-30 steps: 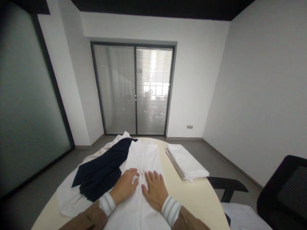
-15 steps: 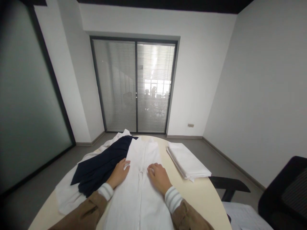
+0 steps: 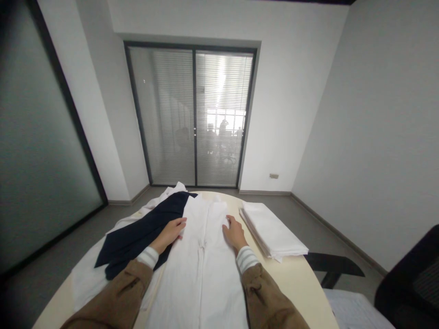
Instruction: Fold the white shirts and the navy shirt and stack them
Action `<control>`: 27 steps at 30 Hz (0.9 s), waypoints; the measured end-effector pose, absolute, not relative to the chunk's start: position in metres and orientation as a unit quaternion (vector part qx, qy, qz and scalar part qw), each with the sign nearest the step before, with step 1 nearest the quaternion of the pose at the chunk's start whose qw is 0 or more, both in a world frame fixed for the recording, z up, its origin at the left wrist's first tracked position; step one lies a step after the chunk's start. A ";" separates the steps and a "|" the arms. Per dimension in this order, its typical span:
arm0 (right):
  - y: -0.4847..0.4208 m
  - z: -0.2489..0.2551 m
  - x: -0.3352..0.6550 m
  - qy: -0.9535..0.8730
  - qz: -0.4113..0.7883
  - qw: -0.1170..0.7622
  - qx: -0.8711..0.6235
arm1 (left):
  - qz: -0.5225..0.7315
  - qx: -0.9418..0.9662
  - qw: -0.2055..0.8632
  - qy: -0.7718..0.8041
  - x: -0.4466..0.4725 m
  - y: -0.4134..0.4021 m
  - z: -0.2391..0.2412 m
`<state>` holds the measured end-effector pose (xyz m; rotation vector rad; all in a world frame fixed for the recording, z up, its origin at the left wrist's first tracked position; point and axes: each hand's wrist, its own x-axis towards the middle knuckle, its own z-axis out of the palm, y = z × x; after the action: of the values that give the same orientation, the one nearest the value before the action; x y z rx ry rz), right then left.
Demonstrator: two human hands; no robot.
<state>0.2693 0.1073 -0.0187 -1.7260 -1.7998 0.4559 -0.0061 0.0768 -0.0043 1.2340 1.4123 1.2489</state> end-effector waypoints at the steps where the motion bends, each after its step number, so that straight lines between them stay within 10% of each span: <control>1: 0.111 -0.020 0.268 -0.674 0.173 0.305 -0.651 | 0.506 0.483 0.443 0.561 -0.006 0.079 -0.005; 27: 0.088 0.068 0.267 -0.640 0.209 0.438 -0.596 | 0.657 0.440 0.506 0.345 0.009 0.050 0.043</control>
<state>0.2665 0.0881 0.0679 -1.4805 -1.5902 0.5200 0.0090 0.0498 0.0428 1.0619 0.8313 1.5854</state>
